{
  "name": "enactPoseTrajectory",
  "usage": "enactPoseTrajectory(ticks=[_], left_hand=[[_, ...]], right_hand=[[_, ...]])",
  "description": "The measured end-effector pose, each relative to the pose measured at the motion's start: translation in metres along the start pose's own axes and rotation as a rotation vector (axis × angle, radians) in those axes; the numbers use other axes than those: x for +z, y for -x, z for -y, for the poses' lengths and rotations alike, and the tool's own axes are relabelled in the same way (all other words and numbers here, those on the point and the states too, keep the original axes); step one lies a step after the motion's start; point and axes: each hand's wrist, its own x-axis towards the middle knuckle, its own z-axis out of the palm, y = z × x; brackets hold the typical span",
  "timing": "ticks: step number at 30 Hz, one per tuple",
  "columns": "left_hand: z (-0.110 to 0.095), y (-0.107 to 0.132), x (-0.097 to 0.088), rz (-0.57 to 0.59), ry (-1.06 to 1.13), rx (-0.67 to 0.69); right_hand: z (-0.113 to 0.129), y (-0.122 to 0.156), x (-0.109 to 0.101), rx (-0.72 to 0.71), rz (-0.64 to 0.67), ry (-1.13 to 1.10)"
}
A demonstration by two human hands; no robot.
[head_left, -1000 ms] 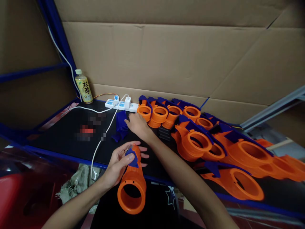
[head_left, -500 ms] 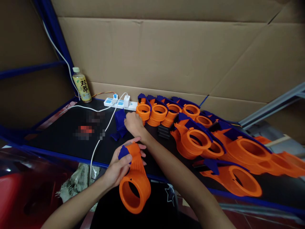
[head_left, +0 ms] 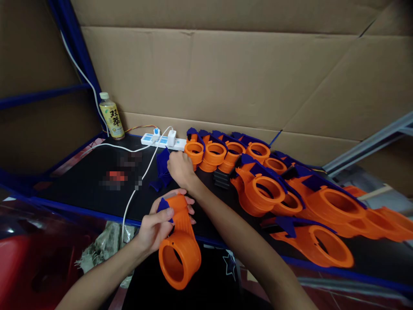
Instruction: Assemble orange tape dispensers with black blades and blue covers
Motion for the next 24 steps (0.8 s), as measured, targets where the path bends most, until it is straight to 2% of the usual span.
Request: enactPoseTrajectory(ticks=[4,8,9,11,13,14,16,18,21,24], left_hand=[[-0.002,-0.001,0.001,0.023,0.044,-0.021],[-0.002,-0.002,0.006,-0.055,0.028,0.04],[-0.002,-0.003,0.007,-0.086,0.02,0.055],[-0.002,-0.004,0.009,-0.15,0.011,0.071],[0.0,-0.004,0.01,-0.203,0.009,0.064],[0.001,-0.005,0.011,-0.221,0.005,0.051],[0.004,-0.005,0.013,-0.241,-0.008,0.03],[0.008,-0.005,0.015,-0.246,-0.031,0.028],[0.011,-0.005,0.018,-0.243,-0.081,0.058],[0.011,-0.004,0.02,-0.237,-0.132,0.074]], right_hand=[[0.0,0.013,-0.012,0.0,-0.059,-0.01],[-0.017,0.05,-0.022,0.024,-0.136,-0.028],[-0.024,0.064,-0.023,0.02,-0.179,-0.05],[-0.039,0.096,-0.021,-0.02,-0.368,-0.174],[-0.051,0.128,-0.017,-0.119,-0.522,-0.319],[-0.056,0.143,-0.015,-0.165,-0.553,-0.367],[-0.06,0.169,-0.011,-0.226,-0.534,-0.44],[-0.059,0.188,-0.007,-0.226,-0.445,-0.513],[-0.055,0.201,0.001,-0.164,-0.298,-0.627],[-0.052,0.205,0.01,-0.135,-0.25,-0.728]])
